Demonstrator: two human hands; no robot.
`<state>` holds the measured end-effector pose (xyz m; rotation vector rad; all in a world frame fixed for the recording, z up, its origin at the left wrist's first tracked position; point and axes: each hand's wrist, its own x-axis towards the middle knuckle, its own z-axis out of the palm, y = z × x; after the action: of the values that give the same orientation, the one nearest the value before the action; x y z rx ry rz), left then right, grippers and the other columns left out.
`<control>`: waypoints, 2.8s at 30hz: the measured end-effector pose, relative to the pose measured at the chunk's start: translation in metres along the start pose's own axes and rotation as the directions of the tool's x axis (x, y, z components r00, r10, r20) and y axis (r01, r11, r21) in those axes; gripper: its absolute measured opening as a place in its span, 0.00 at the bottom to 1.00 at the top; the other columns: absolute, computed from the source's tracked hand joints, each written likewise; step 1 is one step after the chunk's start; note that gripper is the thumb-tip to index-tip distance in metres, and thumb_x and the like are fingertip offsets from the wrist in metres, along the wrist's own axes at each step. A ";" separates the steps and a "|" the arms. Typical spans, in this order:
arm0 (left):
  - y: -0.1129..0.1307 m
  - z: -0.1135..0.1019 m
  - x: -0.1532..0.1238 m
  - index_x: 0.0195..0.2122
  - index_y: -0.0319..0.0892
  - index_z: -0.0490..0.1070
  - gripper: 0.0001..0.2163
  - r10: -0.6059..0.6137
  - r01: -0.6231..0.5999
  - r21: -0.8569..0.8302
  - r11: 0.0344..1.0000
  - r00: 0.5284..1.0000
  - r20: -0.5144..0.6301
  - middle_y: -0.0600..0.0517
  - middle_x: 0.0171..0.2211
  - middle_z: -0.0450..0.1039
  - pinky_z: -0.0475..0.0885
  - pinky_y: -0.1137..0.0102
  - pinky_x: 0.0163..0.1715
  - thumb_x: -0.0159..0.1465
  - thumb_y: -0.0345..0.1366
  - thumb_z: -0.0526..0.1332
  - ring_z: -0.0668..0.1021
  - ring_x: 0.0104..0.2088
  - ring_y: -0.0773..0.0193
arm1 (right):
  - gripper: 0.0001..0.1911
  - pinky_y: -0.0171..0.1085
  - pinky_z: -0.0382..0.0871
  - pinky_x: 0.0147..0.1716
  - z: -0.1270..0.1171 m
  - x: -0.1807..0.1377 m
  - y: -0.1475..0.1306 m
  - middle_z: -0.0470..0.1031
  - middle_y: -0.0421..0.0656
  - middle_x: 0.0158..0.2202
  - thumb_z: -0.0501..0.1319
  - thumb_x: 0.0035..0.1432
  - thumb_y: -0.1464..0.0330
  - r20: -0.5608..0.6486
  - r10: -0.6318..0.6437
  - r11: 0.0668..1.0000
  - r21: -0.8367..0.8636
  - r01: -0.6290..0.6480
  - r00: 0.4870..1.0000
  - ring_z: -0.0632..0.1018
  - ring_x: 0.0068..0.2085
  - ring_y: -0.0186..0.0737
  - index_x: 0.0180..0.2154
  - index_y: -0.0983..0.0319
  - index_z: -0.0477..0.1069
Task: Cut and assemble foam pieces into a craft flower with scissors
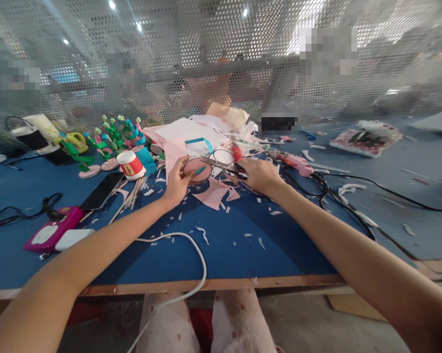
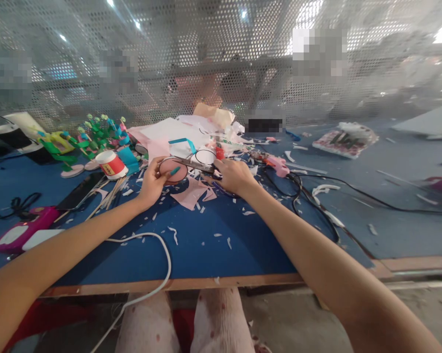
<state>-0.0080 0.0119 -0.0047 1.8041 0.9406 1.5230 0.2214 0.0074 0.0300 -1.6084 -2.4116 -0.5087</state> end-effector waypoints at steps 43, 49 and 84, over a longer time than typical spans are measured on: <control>0.002 -0.003 0.000 0.44 0.43 0.65 0.13 0.096 -0.093 0.111 0.989 0.995 -0.016 0.49 0.43 0.70 0.76 0.71 0.31 0.57 0.36 0.58 0.75 0.39 0.62 | 0.30 0.34 0.52 0.25 -0.002 -0.001 -0.001 0.75 0.49 0.34 0.42 0.55 0.47 -0.005 -0.012 1.000 -0.029 0.012 1.000 0.74 0.34 0.44 0.37 0.64 0.67; 0.002 -0.003 -0.001 0.44 0.43 0.65 0.15 0.033 -0.034 0.033 0.999 0.999 0.029 0.51 0.38 0.70 0.76 0.71 0.22 0.56 0.39 0.60 0.75 0.30 0.65 | 0.30 0.34 0.51 0.25 -0.005 -0.001 -0.002 0.74 0.49 0.33 0.41 0.55 0.47 0.019 -0.049 0.997 -0.053 0.050 0.999 0.74 0.33 0.43 0.37 0.63 0.67; 0.004 -0.002 -0.001 0.41 0.42 0.65 0.12 0.081 -0.080 0.117 0.990 0.997 -0.006 0.53 0.30 0.70 0.72 0.76 0.23 0.55 0.36 0.61 0.73 0.28 0.69 | 0.31 0.33 0.47 0.24 -0.002 -0.001 0.005 0.74 0.48 0.32 0.41 0.54 0.47 -0.098 -0.036 0.997 -0.070 0.029 0.995 0.72 0.32 0.42 0.36 0.63 0.70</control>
<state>-0.0095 0.0091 -0.0019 1.9392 0.9914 1.5569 0.2265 0.0077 0.0321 -1.5340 -2.3748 -0.6684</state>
